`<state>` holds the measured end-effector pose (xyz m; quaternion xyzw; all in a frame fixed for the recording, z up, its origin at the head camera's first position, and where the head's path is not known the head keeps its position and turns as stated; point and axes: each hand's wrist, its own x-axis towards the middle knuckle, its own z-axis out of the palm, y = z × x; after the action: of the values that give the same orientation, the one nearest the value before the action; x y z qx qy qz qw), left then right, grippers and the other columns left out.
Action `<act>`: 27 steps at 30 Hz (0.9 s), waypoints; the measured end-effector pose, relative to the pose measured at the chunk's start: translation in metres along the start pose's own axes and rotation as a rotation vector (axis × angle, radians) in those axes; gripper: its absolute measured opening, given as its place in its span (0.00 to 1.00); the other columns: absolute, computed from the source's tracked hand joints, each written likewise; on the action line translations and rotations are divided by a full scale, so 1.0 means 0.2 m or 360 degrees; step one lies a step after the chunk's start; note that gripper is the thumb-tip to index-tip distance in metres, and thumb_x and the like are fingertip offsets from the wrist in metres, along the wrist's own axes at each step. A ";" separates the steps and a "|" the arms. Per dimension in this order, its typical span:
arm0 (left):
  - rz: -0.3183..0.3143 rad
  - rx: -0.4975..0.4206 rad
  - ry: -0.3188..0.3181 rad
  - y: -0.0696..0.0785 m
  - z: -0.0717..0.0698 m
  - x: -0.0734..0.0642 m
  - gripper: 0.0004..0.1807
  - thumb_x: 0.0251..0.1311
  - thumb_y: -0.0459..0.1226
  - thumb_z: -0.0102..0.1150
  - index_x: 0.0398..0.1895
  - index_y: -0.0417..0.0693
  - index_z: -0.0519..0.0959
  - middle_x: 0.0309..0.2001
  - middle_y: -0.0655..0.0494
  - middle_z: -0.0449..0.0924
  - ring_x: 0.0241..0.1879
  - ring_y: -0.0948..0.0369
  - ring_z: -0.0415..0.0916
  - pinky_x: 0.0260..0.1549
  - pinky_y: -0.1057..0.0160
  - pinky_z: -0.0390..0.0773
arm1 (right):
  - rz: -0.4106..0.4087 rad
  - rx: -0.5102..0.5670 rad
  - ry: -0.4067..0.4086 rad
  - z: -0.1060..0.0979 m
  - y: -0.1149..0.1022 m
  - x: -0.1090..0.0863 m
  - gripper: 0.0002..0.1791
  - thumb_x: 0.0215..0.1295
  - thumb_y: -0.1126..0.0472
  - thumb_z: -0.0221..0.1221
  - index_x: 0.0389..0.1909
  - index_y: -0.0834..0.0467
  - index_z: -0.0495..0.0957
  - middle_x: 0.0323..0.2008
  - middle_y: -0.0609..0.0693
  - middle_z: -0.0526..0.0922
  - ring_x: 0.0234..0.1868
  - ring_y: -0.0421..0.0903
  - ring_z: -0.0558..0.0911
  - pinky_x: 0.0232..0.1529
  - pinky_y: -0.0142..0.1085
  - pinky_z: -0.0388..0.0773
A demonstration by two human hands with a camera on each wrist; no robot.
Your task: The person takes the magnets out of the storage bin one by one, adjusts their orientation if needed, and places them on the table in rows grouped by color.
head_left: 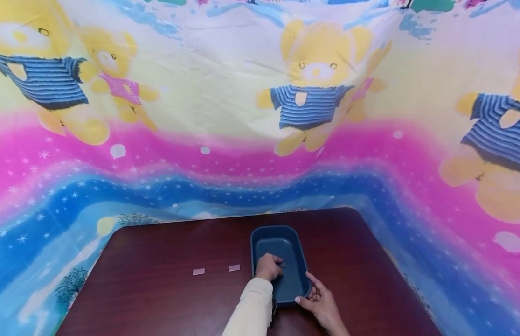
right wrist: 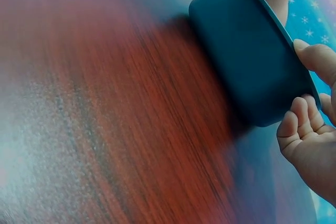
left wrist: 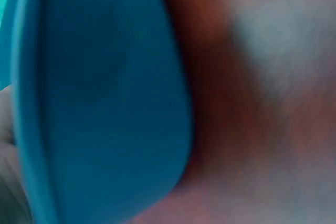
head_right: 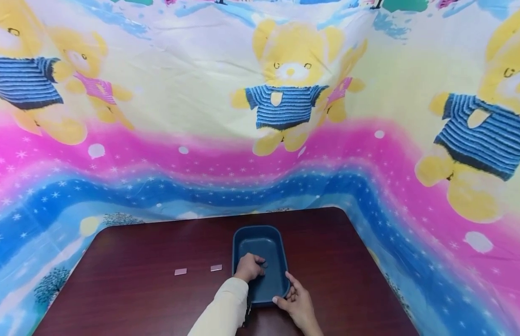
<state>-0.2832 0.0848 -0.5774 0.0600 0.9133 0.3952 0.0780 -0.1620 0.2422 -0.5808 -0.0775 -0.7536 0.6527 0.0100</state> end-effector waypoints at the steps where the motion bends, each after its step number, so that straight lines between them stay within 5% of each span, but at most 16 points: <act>1: -0.0004 0.0033 0.0023 0.00 0.01 0.00 0.18 0.39 0.32 0.73 0.39 0.52 0.86 0.38 0.57 0.82 0.41 0.57 0.76 0.33 0.60 0.76 | 0.0003 0.0002 -0.0005 0.00 0.00 0.00 0.43 0.48 0.70 0.69 0.66 0.66 0.59 0.23 0.53 0.71 0.18 0.41 0.68 0.19 0.31 0.66; 9: -0.0086 0.0152 0.0183 0.02 0.05 -0.01 0.10 0.37 0.37 0.75 0.26 0.59 0.87 0.28 0.62 0.81 0.30 0.60 0.77 0.25 0.59 0.75 | -0.0033 -0.0016 0.0021 0.01 0.00 0.00 0.42 0.48 0.71 0.68 0.65 0.67 0.61 0.22 0.54 0.70 0.17 0.41 0.68 0.18 0.31 0.66; 20: -0.0053 0.0034 0.0124 -0.01 0.03 -0.01 0.12 0.38 0.37 0.74 0.12 0.55 0.77 0.17 0.64 0.73 0.18 0.65 0.69 0.17 0.63 0.70 | -0.0025 -0.0057 0.0000 0.01 -0.01 0.00 0.43 0.47 0.68 0.70 0.65 0.65 0.61 0.23 0.53 0.70 0.18 0.41 0.68 0.19 0.31 0.66; 27: 0.0084 -0.0039 0.0103 0.02 0.00 -0.03 0.11 0.39 0.39 0.74 0.15 0.54 0.78 0.18 0.65 0.73 0.19 0.65 0.68 0.18 0.63 0.71 | -0.0010 -0.0003 0.0017 0.01 -0.02 -0.01 0.43 0.46 0.69 0.70 0.65 0.65 0.61 0.23 0.54 0.70 0.18 0.41 0.68 0.19 0.31 0.67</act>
<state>-0.2765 0.0857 -0.5733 0.0703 0.9085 0.4102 0.0386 -0.1608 0.2394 -0.5769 -0.0788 -0.7543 0.6516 0.0160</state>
